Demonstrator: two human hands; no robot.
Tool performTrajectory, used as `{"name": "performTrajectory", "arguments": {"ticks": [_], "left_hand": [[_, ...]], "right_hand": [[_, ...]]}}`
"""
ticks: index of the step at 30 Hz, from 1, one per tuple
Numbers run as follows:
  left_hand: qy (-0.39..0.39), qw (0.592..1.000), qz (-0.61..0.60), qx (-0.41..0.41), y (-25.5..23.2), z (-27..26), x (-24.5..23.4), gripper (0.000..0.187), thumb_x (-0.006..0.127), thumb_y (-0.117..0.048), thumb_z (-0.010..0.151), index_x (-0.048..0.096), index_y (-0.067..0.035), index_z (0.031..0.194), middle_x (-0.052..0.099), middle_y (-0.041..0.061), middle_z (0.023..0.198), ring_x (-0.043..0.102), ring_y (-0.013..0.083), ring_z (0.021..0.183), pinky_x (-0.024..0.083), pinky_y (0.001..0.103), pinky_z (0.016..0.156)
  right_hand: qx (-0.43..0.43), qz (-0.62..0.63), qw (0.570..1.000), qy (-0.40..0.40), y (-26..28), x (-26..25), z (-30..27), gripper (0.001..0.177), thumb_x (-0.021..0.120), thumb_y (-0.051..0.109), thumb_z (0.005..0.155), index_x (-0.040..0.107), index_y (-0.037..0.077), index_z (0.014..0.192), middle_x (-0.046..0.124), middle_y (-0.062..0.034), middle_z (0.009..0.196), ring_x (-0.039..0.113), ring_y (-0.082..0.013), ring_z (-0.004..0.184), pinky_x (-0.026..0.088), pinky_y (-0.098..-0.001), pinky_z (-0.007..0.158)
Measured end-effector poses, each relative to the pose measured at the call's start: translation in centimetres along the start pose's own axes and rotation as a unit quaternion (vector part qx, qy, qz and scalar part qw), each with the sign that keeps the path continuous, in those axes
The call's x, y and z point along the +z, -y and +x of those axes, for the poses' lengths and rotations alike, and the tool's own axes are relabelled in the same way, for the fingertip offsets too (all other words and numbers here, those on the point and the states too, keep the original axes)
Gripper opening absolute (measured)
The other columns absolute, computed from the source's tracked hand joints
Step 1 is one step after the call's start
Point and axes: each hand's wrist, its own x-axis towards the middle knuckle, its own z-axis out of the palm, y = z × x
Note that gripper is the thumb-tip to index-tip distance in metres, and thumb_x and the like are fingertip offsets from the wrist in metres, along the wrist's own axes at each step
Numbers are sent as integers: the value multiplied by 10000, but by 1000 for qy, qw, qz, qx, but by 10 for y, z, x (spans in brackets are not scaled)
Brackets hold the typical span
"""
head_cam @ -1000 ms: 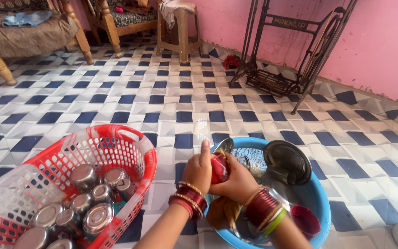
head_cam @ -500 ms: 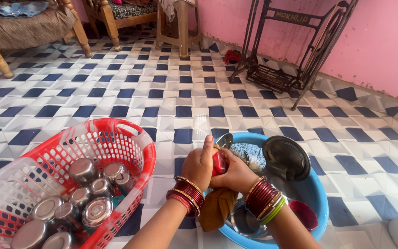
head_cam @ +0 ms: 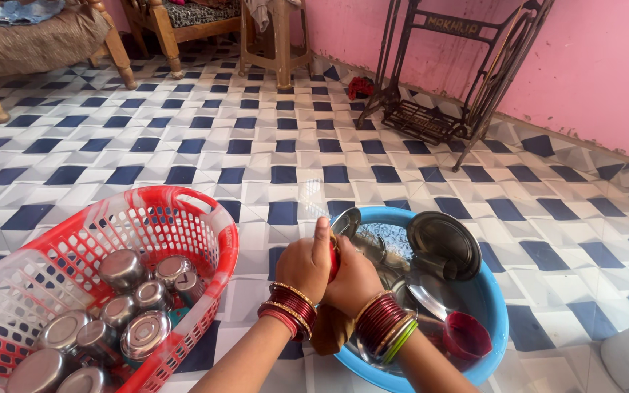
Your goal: The person washes various metal and plastic kitchen items by hand in a blue basin of water using a yellow cloth. They scrub each item, rinse it in the water, and place it into a red basket.
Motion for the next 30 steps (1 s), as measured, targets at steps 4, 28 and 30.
{"name": "performTrajectory", "arguments": {"ticks": [4,28,30], "left_hand": [[29,993,53,97,-11,-10,-13,777,290,-604,999,657,-86,551,644,174,584,669,375,617,521,480,653],[24,818,-558,-139,58,47,-38,494,534,-498,1026,663,-22,1011,714,69,926,701,190,813,596,382,774],[36,780,-595,-189,69,51,-32,481,558,-481,987,656,-17,1069,729,83,977,729,197,857,611,395,813]], "right_hand": [[-107,156,976,112,-35,9,22,385,787,249,820,678,61,1138,765,-99,1048,742,-223,1007,584,-358,885],[178,516,798,255,-22,-5,24,563,746,312,823,619,57,1309,752,-118,1221,749,-227,1072,620,-408,927],[190,556,766,261,-21,-11,21,562,688,367,854,617,82,1333,735,-126,1256,715,-250,1104,584,-430,937]]}}
